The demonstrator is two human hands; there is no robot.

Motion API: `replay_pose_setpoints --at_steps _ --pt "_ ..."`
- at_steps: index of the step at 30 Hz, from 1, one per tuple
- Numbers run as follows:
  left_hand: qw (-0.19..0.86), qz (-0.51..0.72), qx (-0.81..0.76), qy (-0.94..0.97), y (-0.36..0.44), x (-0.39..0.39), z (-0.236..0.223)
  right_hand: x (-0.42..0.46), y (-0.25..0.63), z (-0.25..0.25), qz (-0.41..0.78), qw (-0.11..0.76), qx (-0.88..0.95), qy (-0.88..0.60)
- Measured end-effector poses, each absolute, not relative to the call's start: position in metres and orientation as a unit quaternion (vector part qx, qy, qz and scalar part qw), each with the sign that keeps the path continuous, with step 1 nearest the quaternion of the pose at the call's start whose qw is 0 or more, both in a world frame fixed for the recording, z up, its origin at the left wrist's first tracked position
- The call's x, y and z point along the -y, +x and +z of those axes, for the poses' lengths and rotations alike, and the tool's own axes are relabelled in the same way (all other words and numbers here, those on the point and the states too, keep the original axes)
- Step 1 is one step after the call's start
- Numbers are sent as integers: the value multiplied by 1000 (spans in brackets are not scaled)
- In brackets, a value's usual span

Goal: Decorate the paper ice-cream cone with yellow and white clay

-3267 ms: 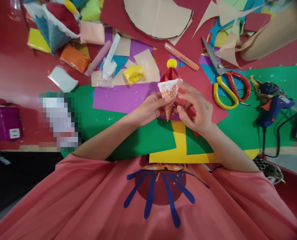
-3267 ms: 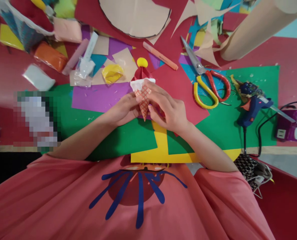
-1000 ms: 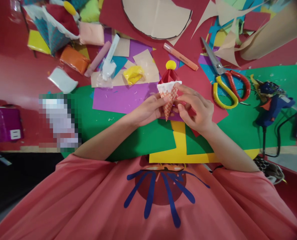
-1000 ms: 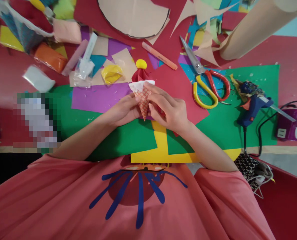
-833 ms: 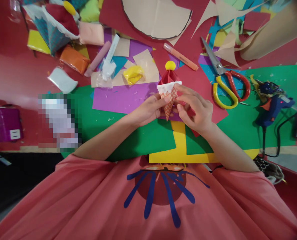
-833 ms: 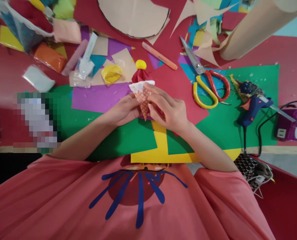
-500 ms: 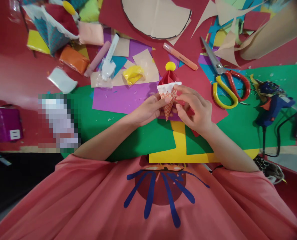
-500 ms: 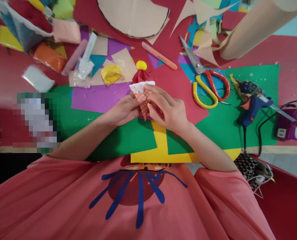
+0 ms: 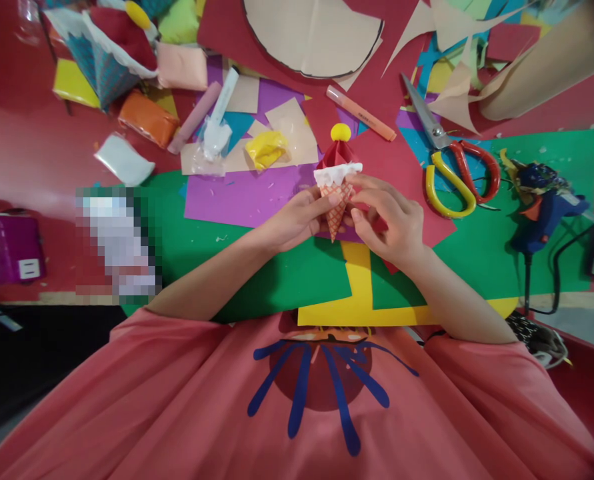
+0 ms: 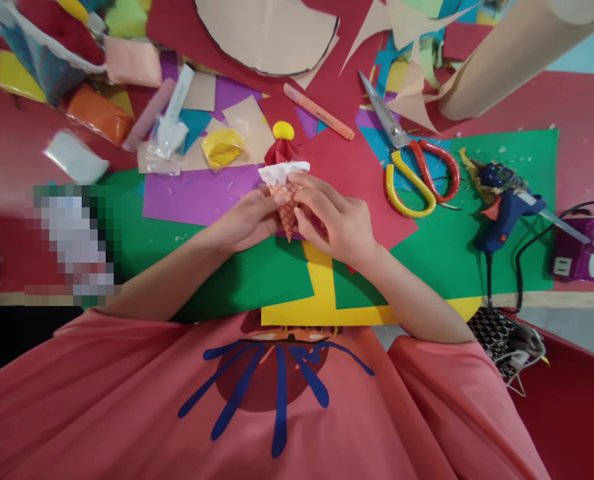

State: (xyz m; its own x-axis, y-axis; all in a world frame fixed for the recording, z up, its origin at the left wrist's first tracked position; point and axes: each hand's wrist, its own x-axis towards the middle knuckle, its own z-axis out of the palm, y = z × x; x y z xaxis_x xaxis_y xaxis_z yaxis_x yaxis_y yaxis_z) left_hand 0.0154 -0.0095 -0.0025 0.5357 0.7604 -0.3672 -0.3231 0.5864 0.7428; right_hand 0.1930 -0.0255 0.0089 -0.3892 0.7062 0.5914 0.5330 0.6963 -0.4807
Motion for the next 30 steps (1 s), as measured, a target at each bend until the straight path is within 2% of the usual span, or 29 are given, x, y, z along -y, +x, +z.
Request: replay_pose_setpoints --at_steps 5,17,24,27,30 --pt "826 340 -344 290 15 10 -1 26 194 7 101 361 835 -404" --pt "841 354 -327 248 14 8 -3 27 193 7 105 358 844 -386" --pt "843 339 -321 267 13 6 -2 24 195 7 108 445 821 -341" --pt "857 297 -314 279 12 6 1 20 199 11 97 492 758 -417" --pt "864 267 -309 295 13 8 2 15 200 13 96 481 722 -488"
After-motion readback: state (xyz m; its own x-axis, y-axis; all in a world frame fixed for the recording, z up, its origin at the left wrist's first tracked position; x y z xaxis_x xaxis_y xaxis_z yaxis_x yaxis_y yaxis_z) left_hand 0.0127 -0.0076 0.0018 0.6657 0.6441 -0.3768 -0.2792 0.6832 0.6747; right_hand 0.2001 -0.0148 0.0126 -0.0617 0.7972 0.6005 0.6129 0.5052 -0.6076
